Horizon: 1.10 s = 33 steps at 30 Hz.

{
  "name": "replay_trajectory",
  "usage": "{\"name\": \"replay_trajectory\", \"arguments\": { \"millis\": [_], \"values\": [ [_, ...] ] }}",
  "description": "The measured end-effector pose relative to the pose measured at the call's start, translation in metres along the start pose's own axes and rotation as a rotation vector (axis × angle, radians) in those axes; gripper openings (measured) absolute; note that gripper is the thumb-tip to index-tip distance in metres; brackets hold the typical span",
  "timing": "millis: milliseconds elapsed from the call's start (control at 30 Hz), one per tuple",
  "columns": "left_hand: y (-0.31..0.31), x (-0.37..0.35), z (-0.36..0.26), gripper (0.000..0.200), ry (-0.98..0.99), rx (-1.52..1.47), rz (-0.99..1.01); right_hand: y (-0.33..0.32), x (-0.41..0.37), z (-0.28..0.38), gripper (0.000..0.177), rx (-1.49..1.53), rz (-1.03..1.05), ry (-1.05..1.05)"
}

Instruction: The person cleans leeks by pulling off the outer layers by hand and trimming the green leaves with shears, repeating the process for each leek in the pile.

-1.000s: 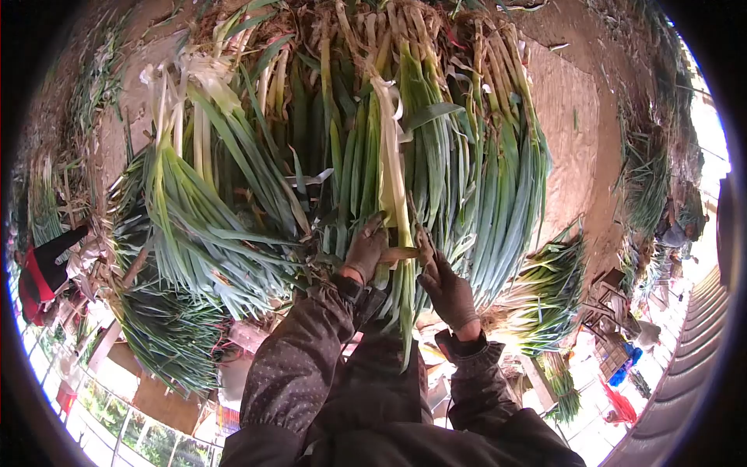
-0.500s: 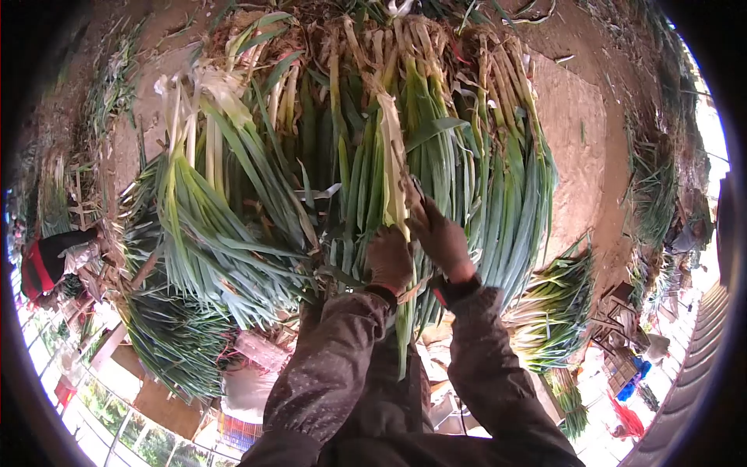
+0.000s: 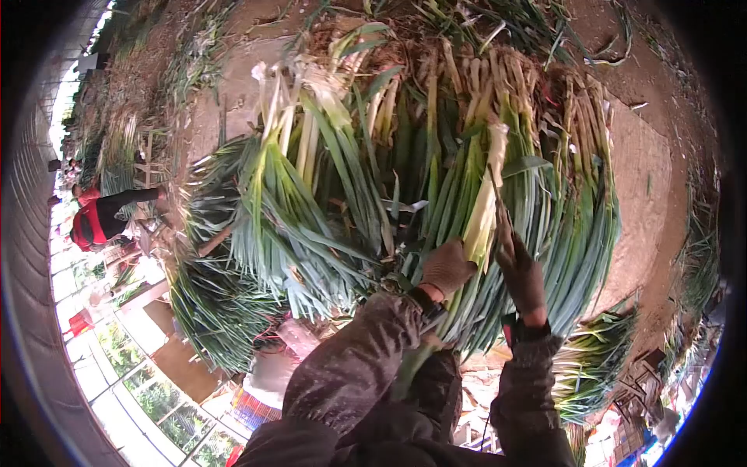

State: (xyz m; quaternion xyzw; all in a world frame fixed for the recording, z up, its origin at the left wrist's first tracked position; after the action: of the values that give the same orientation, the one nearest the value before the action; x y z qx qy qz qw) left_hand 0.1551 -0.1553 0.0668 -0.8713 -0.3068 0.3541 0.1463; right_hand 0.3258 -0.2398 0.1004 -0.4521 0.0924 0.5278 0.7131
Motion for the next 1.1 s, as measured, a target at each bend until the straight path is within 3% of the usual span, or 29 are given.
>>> {"name": "replay_trajectory", "arguments": {
  "millis": [33, 100, 133, 200, 267, 367, 500, 567, 633, 700, 733, 800, 867, 900, 933, 1000, 1033, 1100],
  "values": [
    [-0.013, -0.003, 0.001, 0.051, 0.011, -0.027, 0.01, 0.004, -0.012, 0.002, 0.066, 0.001, 0.039, 0.004],
    [-0.031, -0.005, 0.011, 0.044, 0.091, -0.047, -0.012, 0.014, -0.038, 0.028, 0.064, 0.063, 0.016, -0.181],
    [-0.04, -0.005, 0.017, 0.042, 0.111, -0.081, 0.003, 0.016, -0.049, 0.033, 0.063, 0.102, 0.067, -0.067],
    [-0.066, -0.009, 0.025, 0.036, 0.158, -0.112, -0.014, 0.021, -0.056, 0.049, 0.063, 0.227, 0.06, -0.078],
    [-0.104, -0.011, 0.028, 0.042, 0.163, -0.116, -0.059, 0.024, -0.058, 0.07, 0.064, 0.351, 0.029, -0.04],
    [-0.176, -0.012, 0.021, 0.048, 0.237, -0.041, -0.152, 0.021, -0.05, 0.113, 0.065, 0.297, -0.09, -0.193],
    [-0.293, -0.001, 0.005, 0.038, 0.241, -0.316, -0.4, 0.023, -0.037, 0.141, 0.065, 0.365, -0.062, -0.143],
    [-0.367, -0.006, -0.026, 0.037, 0.271, -0.148, -0.559, 0.02, -0.033, 0.143, 0.065, 0.392, -0.073, -0.198],
    [-0.426, -0.013, -0.046, 0.039, 0.481, -0.214, -0.758, 0.028, -0.033, 0.131, 0.063, 0.377, -0.056, -0.203],
    [-0.469, -0.032, -0.053, 0.038, 0.466, -0.104, -0.926, 0.038, -0.038, 0.118, 0.063, 0.317, -0.005, -0.127],
    [-0.479, -0.032, -0.048, 0.038, 0.428, -0.055, -0.912, 0.046, -0.038, 0.108, 0.063, 0.299, 0.008, -0.109],
    [-0.492, -0.031, -0.021, 0.043, 0.333, 0.027, -0.891, 0.062, -0.038, 0.085, 0.064, 0.265, 0.027, -0.067],
    [-0.482, -0.017, 0.047, 0.05, 0.217, 0.1, -0.875, 0.071, -0.042, 0.073, 0.065, 0.239, 0.045, -0.021],
    [-0.466, -0.006, 0.092, 0.043, -0.027, 0.229, -0.796, 0.076, -0.043, 0.069, 0.065, 0.228, 0.055, 0.0],
    [-0.456, 0.014, 0.158, 0.038, 0.002, 0.38, -0.7, 0.08, -0.043, 0.064, 0.066, 0.247, 0.053, -0.032],
    [-0.384, 0.022, 0.187, 0.063, 0.214, 0.613, -0.616, 0.081, -0.04, 0.053, 0.067, 0.182, 0.057, 0.022],
    [-0.361, 0.016, 0.221, 0.07, -0.011, 0.585, -0.64, 0.082, -0.039, 0.047, 0.067, 0.15, 0.061, 0.05],
    [-0.334, 0.007, 0.235, 0.078, -0.235, 0.615, -0.663, 0.073, -0.04, 0.047, 0.067, 0.151, 0.032, 0.019]
  ]
}}
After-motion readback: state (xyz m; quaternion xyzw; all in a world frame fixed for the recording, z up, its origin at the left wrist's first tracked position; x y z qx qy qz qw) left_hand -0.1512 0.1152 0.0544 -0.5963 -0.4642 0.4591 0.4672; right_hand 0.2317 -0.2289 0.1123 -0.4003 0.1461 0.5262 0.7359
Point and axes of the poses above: each hand's wrist, its own x-axis towards the middle knuckle, its own y-axis out of the palm, z = x × y, the point moved 7 cm from there along x, towards the middle knuckle, and after that the axes turned 9 degrees about y, right-handed, at the moved point
